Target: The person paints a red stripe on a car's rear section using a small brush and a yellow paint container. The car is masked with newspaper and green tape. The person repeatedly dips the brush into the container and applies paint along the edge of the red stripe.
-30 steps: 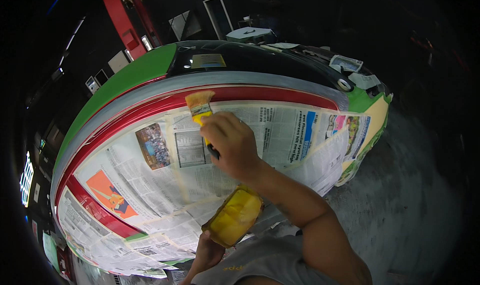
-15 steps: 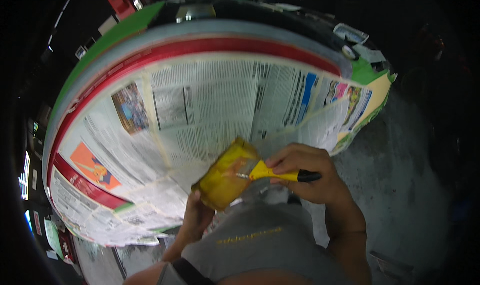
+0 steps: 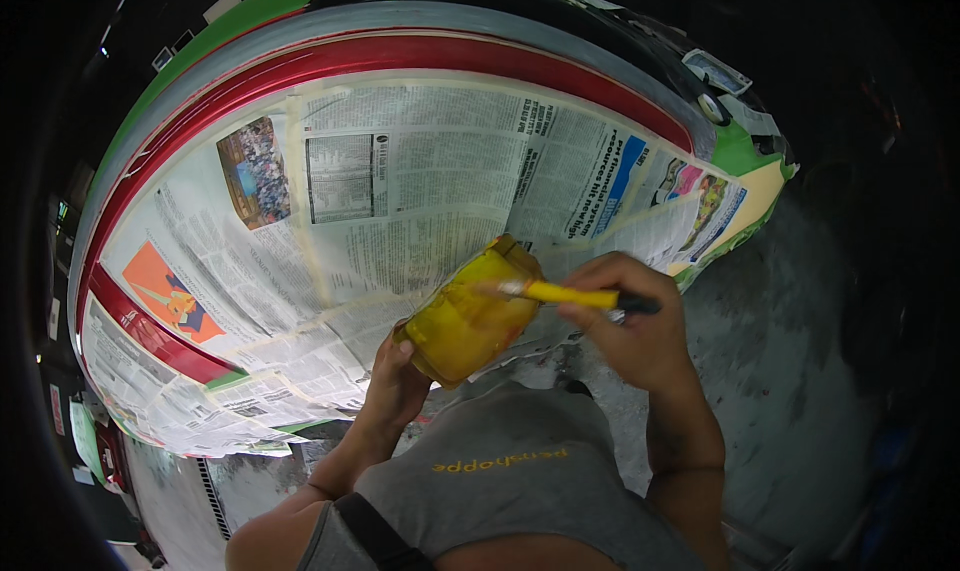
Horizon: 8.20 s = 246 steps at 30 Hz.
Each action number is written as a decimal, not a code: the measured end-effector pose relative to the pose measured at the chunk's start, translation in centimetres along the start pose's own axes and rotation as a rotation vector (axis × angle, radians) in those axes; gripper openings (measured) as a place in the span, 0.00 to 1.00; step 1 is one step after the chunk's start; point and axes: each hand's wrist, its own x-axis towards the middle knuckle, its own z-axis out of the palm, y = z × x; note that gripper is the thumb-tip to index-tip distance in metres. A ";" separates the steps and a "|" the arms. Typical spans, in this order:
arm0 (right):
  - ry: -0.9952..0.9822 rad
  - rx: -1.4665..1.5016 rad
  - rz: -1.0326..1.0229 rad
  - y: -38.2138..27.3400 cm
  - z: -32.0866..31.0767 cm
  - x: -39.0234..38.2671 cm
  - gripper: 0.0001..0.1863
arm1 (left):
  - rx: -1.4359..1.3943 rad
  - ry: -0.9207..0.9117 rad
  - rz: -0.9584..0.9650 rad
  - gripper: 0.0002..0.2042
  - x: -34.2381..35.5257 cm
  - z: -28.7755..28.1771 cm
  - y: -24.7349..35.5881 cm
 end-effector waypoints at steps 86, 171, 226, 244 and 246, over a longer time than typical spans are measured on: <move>0.764 -0.623 -0.514 14.5 -3.5 7.7 0.13 | 0.104 -0.001 -0.087 0.46 -3.0 1.4 1.6; 0.416 -0.512 -0.940 0.0 10.3 16.8 0.19 | -0.070 0.090 0.026 0.42 -5.4 -1.5 0.8; 0.418 -0.643 -0.977 -2.5 13.7 17.0 0.20 | -0.047 0.049 0.048 0.46 -6.6 -3.2 1.8; -0.044 0.275 -0.150 2.9 -0.6 -1.7 0.15 | 0.040 0.073 0.014 0.48 -3.5 0.6 1.3; 0.004 0.276 -0.135 3.3 -1.5 -3.1 0.15 | 0.061 0.078 -0.001 0.49 -3.0 1.3 0.9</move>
